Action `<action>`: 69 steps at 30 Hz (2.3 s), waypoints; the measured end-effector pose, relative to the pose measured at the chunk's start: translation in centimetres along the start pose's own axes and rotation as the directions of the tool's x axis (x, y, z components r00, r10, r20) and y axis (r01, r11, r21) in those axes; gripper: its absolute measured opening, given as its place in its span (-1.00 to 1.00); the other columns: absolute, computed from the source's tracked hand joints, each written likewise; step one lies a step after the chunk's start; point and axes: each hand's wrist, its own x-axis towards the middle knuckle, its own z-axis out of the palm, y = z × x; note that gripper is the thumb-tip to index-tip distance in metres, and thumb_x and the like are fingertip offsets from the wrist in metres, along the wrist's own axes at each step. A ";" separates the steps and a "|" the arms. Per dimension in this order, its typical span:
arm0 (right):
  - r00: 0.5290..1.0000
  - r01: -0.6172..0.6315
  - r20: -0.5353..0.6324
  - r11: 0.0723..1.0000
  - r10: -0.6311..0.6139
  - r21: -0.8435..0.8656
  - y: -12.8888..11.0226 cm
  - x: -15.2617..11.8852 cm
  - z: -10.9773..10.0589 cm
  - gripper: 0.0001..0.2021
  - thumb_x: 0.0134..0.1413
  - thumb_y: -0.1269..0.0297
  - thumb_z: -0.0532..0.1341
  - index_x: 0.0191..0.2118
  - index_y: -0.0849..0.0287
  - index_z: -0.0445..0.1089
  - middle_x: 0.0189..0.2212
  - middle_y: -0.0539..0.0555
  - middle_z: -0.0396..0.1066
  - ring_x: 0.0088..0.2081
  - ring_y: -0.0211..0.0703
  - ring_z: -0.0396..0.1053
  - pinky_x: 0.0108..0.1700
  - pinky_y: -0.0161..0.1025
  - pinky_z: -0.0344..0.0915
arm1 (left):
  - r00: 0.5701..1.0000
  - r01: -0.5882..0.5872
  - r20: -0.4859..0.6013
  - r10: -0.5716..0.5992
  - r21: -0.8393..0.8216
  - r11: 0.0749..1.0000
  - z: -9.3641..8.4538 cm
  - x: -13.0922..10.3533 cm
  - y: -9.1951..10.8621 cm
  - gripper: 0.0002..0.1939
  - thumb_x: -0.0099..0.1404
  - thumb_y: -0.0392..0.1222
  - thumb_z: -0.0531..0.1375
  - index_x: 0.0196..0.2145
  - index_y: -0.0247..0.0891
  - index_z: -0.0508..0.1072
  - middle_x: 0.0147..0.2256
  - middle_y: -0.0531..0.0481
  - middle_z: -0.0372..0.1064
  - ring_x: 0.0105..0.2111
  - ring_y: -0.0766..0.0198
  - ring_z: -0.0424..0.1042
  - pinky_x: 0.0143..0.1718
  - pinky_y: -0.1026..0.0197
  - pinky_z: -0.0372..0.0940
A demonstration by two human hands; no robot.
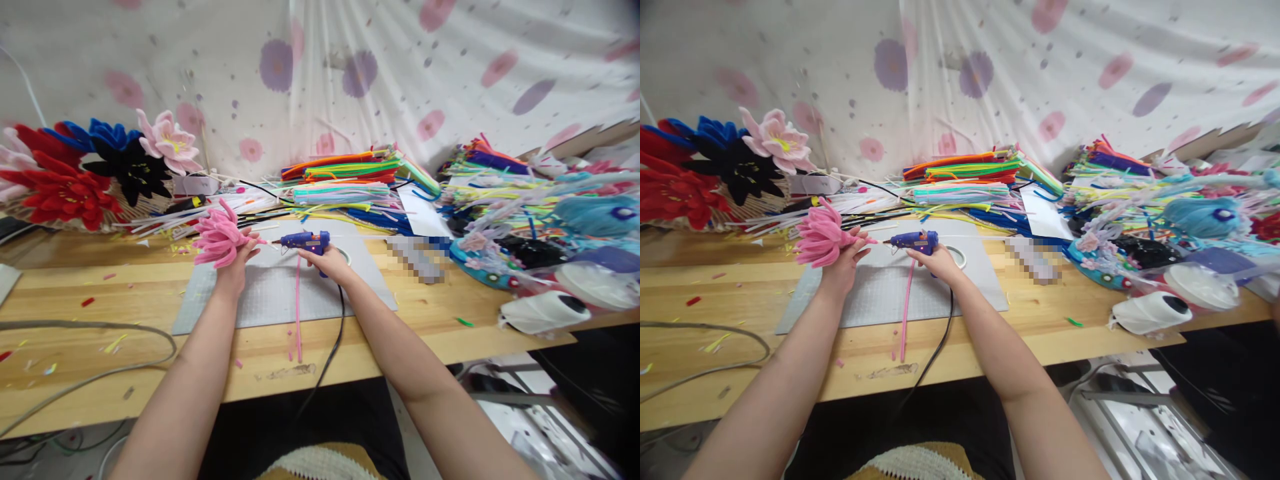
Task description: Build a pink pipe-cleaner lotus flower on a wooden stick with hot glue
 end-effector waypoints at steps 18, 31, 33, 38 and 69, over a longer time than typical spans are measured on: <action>0.972 0.070 -0.235 0.983 -0.028 0.171 3.0 1.9 -7.1 -0.60 -0.26 -0.06 0.23 -0.50 0.27 0.38 -0.57 0.04 0.37 -0.64 -0.41 0.14 -0.61 -0.40 0.07 | 0.990 0.056 -0.109 -0.091 -0.287 0.956 0.2 0.4 0.6 -0.71 -0.06 -0.20 0.30 -0.31 -0.28 0.47 -0.41 0.02 0.45 -0.46 0.41 0.39 -0.39 0.31 0.30; 0.953 -0.193 -0.301 0.847 0.041 -0.496 6.7 4.3 -9.2 -0.43 -0.26 -0.17 0.18 -0.21 0.21 0.39 -0.22 0.19 0.42 -0.17 -0.02 0.34 -0.17 -0.19 0.22 | 0.990 0.078 -0.075 -0.119 -0.411 0.908 0.2 0.5 0.7 -0.75 -0.08 -0.28 0.32 -0.35 -0.25 0.50 -0.47 0.09 0.39 -0.55 0.52 0.30 -0.43 0.39 0.20; 0.950 -0.199 -0.311 0.764 -0.002 -0.613 6.1 3.4 -9.4 -0.39 -0.28 -0.21 0.16 -0.22 0.23 0.38 -0.20 0.23 0.40 -0.14 0.01 0.32 -0.17 -0.20 0.21 | 0.990 0.088 -0.066 -0.127 -0.421 0.903 0.2 0.4 0.7 -0.75 -0.09 -0.30 0.32 -0.36 -0.26 0.50 -0.49 0.09 0.38 -0.56 0.52 0.28 -0.46 0.40 0.19; 0.952 -0.302 -0.268 0.578 0.146 -0.758 3.2 -0.3 -8.8 -0.50 -0.19 -0.18 0.12 -0.33 0.20 0.35 -0.33 0.18 0.42 -0.26 -0.03 0.36 -0.32 -0.24 0.19 | 0.989 0.127 -0.010 -0.146 -0.439 0.890 0.4 0.4 0.7 -0.78 -0.08 -0.31 0.31 -0.38 -0.29 0.51 -0.59 0.11 0.30 -0.59 0.52 0.24 -0.52 0.41 0.14; 0.771 0.620 0.476 0.674 -0.424 -0.403 -10.2 -0.3 -3.6 -0.72 0.04 0.13 0.08 -0.32 0.19 0.45 -0.42 0.01 0.39 -0.38 -0.31 0.25 -0.37 -0.38 0.06 | 0.871 0.473 0.280 -0.405 -0.251 0.844 -0.2 -0.5 1.7 -0.84 0.10 -0.28 0.19 -0.35 -0.44 0.45 -0.63 0.08 0.22 -0.66 0.51 0.20 -0.63 0.43 0.17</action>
